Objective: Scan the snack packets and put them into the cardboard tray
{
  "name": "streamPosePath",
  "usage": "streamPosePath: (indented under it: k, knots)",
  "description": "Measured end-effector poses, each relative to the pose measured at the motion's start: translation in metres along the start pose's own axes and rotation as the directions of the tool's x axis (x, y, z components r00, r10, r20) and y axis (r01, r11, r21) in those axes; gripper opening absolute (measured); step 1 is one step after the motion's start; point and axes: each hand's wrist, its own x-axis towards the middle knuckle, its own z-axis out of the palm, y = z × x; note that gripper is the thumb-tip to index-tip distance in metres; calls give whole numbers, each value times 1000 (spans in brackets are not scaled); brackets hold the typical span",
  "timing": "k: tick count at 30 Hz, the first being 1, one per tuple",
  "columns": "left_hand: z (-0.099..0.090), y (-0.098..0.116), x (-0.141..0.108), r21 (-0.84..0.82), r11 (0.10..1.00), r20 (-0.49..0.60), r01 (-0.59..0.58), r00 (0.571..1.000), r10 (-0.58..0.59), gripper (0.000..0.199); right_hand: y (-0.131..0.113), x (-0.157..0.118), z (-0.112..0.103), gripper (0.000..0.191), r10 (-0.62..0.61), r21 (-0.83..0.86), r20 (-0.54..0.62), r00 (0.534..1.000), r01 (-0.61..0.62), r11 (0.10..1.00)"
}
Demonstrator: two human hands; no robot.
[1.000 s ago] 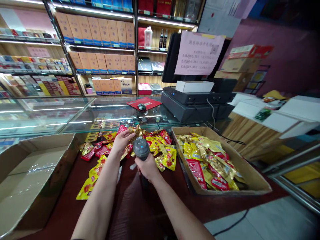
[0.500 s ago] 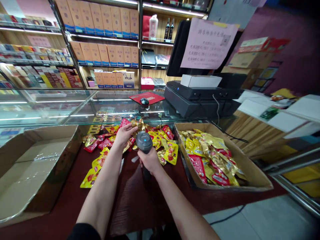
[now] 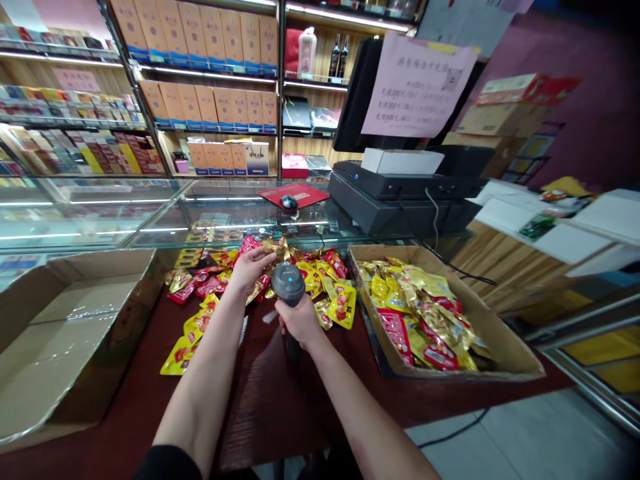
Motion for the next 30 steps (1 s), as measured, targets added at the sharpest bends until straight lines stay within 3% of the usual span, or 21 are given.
streamPosePath:
  k: [8,11,14,17,19,22,25,27,30]
  knots:
    - [2,2,-3,-9,1000,-2,5,1000,-5,47,3,0,2,17,-1,61,-9,1000,2,998]
    - [2,4,-4,-29,999,40,30,999,-29,46,-6,5,-6,13,-100,116,-140,985,117,986]
    - [0,4,-6,21,997,79,78,994,-79,45,-23,16,-20,23,-152,204,-262,953,209,957]
    - [3,3,-9,90,984,137,151,977,-162,43,-38,30,-35,24,17,409,-139,990,41,912]
    - [9,4,-12,59,979,163,195,966,-203,40,-44,38,-46,19,150,486,-34,988,-115,867]
    - [24,10,-17,-78,951,248,298,930,-271,47,-51,47,-68,11,295,498,21,955,-266,825]
    - [45,19,-16,-152,900,381,409,864,-328,64,-59,50,-101,10,319,538,100,943,-321,780]
    - [69,25,-12,-161,886,433,435,837,-333,71,-65,49,-128,10,314,562,150,937,-343,753]
    - [120,30,-3,-126,876,485,466,799,-356,76,-74,41,-173,8,312,575,95,945,-308,758]
